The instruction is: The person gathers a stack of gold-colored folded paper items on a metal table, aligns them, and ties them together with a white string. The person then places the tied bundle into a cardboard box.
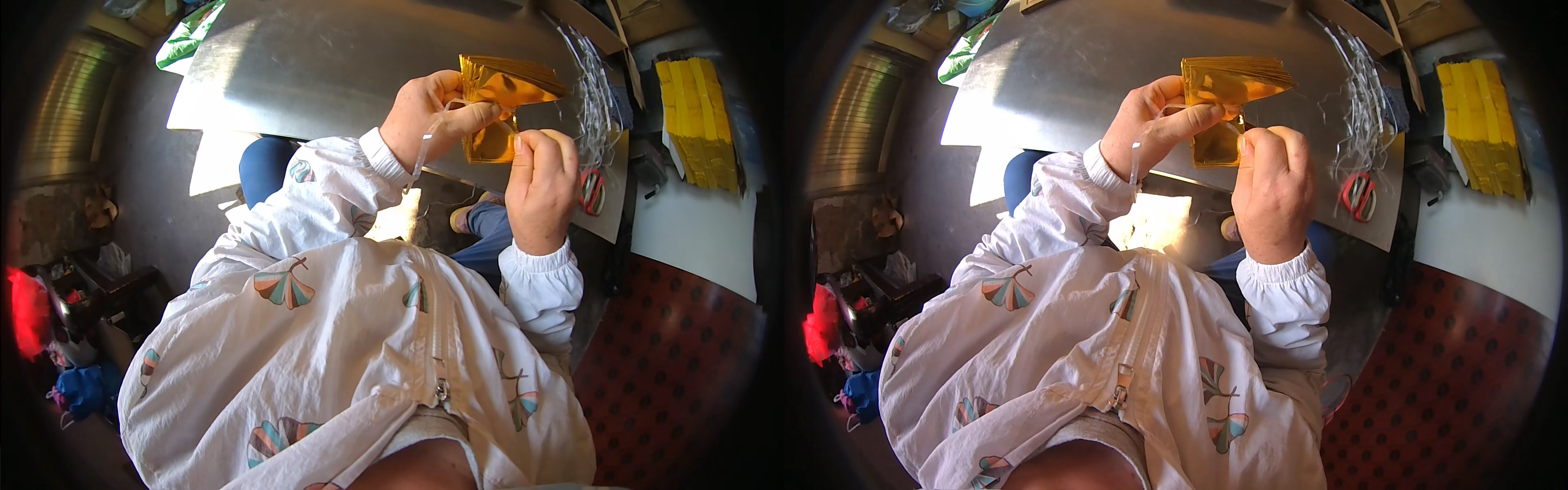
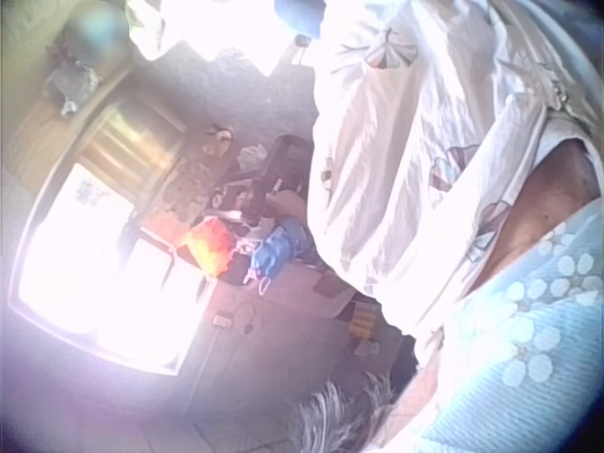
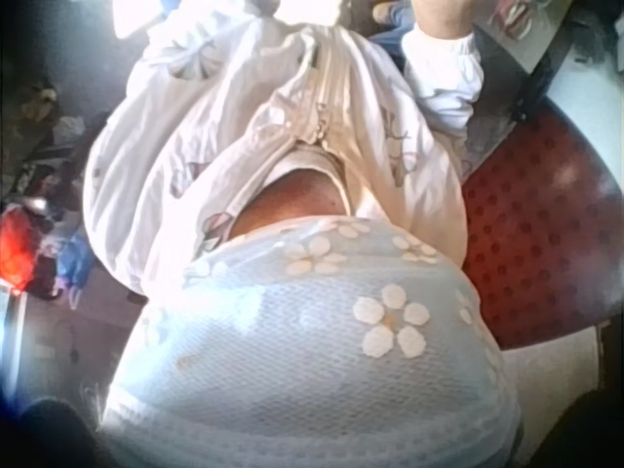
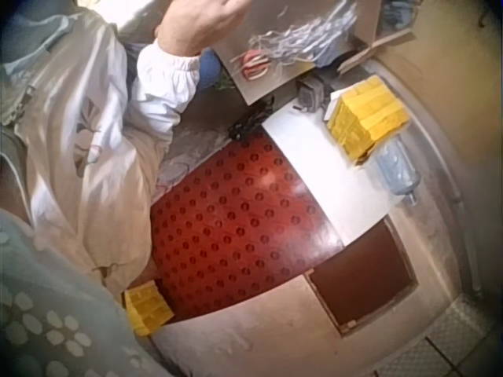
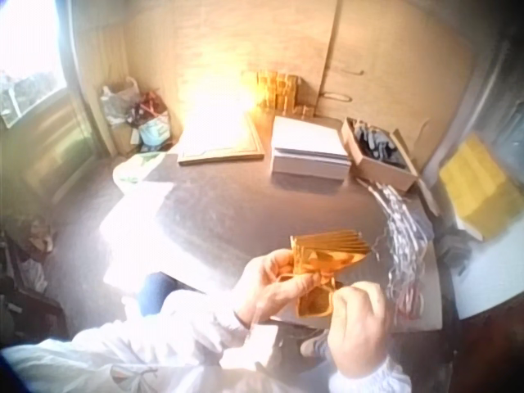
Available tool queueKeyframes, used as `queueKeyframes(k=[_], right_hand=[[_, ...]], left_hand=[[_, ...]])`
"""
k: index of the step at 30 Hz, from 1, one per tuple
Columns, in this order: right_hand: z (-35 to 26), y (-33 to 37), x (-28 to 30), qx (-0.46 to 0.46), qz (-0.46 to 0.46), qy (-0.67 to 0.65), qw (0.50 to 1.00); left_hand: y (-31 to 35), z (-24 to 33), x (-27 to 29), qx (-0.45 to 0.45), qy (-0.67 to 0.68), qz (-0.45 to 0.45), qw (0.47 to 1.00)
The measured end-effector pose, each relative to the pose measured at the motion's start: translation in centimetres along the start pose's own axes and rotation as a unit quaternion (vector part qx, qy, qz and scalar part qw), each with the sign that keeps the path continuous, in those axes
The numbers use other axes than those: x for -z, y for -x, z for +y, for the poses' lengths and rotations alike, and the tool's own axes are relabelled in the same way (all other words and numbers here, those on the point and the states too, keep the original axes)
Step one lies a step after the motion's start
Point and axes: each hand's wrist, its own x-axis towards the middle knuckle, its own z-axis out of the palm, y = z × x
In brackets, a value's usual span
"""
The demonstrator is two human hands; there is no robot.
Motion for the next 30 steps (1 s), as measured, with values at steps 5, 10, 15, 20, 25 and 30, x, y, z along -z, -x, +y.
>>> queueKeyframes(k=[5, 10, 15, 20, 25, 30], right_hand=[[0.2, -0.7, 0.5, 0.071, -0.006, 0.051, 0.996], [0.3, -2.1, 1.4, 0.105, -0.097, 0.090, 0.986], [0.4, -3.2, 2.7, 0.100, -0.194, 0.047, 0.975], [1.0, -3.6, 3.6, 0.141, -0.207, 0.061, 0.966], [1.5, -3.0, 3.0, 0.067, -0.173, 0.028, 0.982], [0.8, -1.9, 2.4, 0.046, -0.113, 0.071, 0.990]], left_hand=[[-0.1, -0.3, -0.2, 0.023, 0.019, 0.007, 1.000], [0.2, -0.4, -0.4, 0.045, 0.002, -0.017, 0.999], [0.2, -0.3, 0.1, 0.074, -0.014, -0.015, 0.997], [0.2, -0.5, 0.1, 0.092, -0.016, -0.025, 0.995], [0.5, -0.5, -0.3, 0.103, -0.008, -0.014, 0.995], [0.3, -0.8, -0.3, 0.112, -0.013, -0.030, 0.993]])
